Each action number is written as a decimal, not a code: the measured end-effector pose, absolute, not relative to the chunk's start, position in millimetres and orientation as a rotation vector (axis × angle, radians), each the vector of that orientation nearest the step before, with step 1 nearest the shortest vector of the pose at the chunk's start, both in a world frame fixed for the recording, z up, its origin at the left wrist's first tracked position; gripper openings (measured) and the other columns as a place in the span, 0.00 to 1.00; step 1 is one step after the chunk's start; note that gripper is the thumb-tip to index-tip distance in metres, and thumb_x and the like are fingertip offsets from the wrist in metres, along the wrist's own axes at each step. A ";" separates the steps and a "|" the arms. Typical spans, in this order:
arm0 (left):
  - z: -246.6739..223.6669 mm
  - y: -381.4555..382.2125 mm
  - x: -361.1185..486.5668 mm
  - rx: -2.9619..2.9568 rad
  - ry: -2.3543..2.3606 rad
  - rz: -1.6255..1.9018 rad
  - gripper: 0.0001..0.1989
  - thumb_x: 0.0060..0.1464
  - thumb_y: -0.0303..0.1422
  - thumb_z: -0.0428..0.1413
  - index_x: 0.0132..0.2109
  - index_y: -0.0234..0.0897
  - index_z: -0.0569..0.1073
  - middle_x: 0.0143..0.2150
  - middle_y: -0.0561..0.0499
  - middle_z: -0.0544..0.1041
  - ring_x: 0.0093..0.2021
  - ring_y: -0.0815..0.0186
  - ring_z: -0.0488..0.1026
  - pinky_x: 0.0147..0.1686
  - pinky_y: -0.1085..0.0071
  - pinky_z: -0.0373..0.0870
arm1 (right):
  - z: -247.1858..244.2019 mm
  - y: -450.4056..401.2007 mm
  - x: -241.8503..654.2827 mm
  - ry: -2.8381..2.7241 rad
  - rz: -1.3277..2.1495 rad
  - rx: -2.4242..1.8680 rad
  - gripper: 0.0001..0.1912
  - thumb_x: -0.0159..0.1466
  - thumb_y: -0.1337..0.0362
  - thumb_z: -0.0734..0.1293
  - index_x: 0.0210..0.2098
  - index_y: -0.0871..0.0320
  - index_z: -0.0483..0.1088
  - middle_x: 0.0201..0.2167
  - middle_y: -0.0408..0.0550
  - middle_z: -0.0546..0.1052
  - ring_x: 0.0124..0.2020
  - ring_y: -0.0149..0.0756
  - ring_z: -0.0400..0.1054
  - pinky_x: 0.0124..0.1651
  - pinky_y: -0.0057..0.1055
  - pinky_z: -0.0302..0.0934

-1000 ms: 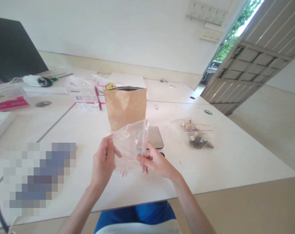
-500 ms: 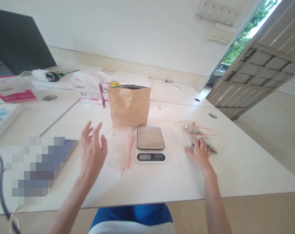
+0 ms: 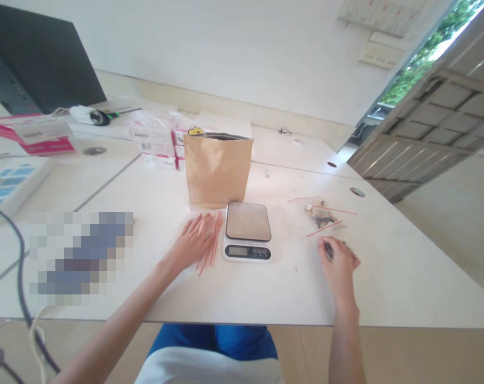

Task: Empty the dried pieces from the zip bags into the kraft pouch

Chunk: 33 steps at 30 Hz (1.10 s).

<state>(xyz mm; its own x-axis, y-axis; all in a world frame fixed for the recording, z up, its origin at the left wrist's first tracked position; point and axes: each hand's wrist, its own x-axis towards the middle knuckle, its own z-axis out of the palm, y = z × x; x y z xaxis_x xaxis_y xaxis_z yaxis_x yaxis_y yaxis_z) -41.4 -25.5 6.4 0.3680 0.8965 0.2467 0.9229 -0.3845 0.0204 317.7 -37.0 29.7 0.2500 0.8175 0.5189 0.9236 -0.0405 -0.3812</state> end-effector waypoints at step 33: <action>103.2 -78.2 -19.8 -3.455 -1.997 -1.176 0.20 0.61 0.44 0.44 0.26 0.38 0.61 0.22 0.57 0.62 0.24 0.72 0.60 0.25 0.74 0.57 | 92.2 -50.4 159.2 -1.292 1.149 -0.924 0.10 0.64 0.58 0.63 0.31 0.56 0.69 0.26 0.40 0.69 0.27 0.29 0.63 0.32 0.27 0.59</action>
